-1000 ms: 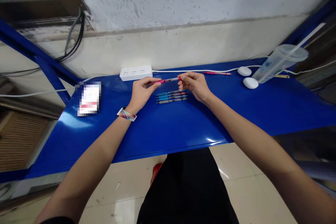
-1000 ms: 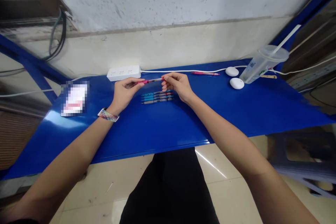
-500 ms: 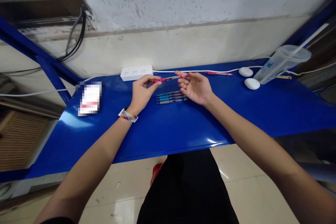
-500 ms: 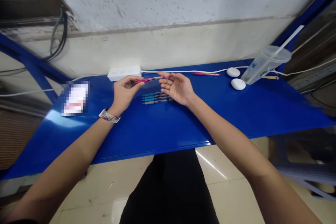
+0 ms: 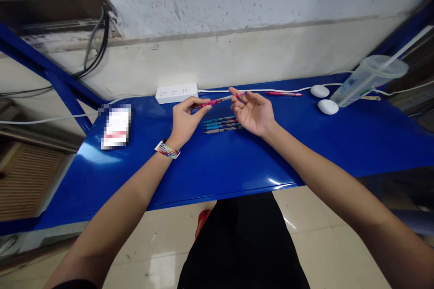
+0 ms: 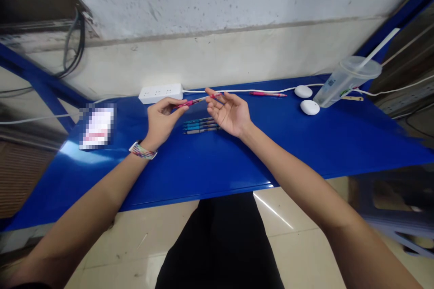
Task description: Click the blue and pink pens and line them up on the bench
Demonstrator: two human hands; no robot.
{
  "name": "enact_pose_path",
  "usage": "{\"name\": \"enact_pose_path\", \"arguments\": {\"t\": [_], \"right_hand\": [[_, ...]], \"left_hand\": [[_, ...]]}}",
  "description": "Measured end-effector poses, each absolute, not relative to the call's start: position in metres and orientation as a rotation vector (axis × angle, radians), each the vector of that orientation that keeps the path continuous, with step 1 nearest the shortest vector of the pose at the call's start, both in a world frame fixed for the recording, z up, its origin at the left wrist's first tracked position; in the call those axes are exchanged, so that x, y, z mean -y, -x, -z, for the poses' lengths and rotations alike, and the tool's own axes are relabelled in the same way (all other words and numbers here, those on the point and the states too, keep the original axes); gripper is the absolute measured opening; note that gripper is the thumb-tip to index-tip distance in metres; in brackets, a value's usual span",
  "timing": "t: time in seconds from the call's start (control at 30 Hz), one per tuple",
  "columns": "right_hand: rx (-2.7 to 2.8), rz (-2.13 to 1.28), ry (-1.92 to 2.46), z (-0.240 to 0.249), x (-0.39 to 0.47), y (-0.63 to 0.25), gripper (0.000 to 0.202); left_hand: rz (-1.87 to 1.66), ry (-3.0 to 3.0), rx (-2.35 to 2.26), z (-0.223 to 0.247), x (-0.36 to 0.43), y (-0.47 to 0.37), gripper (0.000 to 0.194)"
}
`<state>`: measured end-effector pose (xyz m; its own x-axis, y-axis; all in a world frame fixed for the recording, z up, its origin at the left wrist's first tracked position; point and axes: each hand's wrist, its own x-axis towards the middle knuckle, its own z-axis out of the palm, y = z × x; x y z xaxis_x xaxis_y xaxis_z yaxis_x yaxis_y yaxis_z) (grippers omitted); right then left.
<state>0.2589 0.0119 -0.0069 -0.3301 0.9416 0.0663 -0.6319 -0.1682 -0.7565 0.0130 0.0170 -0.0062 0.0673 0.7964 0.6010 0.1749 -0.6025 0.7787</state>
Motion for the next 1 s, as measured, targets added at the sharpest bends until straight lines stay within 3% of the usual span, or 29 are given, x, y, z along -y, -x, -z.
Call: {"name": "enact_pose_path", "arguments": {"t": [0.27,0.5,0.67,0.87,1.0], "right_hand": [[0.658,-1.787,0.509,0.0058,-0.0112,-0.2545,0.027],[0.950,-1.596,0.689,0.0031,-0.0071,-0.2532,0.048],[0.891,-1.587,0.640,0.0106,-0.0131,-0.2534,0.028],[0.960,-1.553,0.662,0.0087,-0.0106,-0.2543,0.042],[0.933,-1.596,0.623,0.0090,-0.0117,-0.2551,0.030]], "left_hand": [[-1.562,-1.823,-0.962,0.0059,-0.0167,-0.0126,0.012],[-1.592,-1.805,-0.964,0.0077,-0.0181,-0.0128,0.013],[-1.579,-1.799,-0.930,0.0081,-0.0173,-0.0131,0.012],[-1.587,-1.820,-0.940,0.0086,-0.0167,-0.0142,0.013],[-1.571,-1.824,-0.953,0.0083,-0.0162,-0.0143,0.013]]}}
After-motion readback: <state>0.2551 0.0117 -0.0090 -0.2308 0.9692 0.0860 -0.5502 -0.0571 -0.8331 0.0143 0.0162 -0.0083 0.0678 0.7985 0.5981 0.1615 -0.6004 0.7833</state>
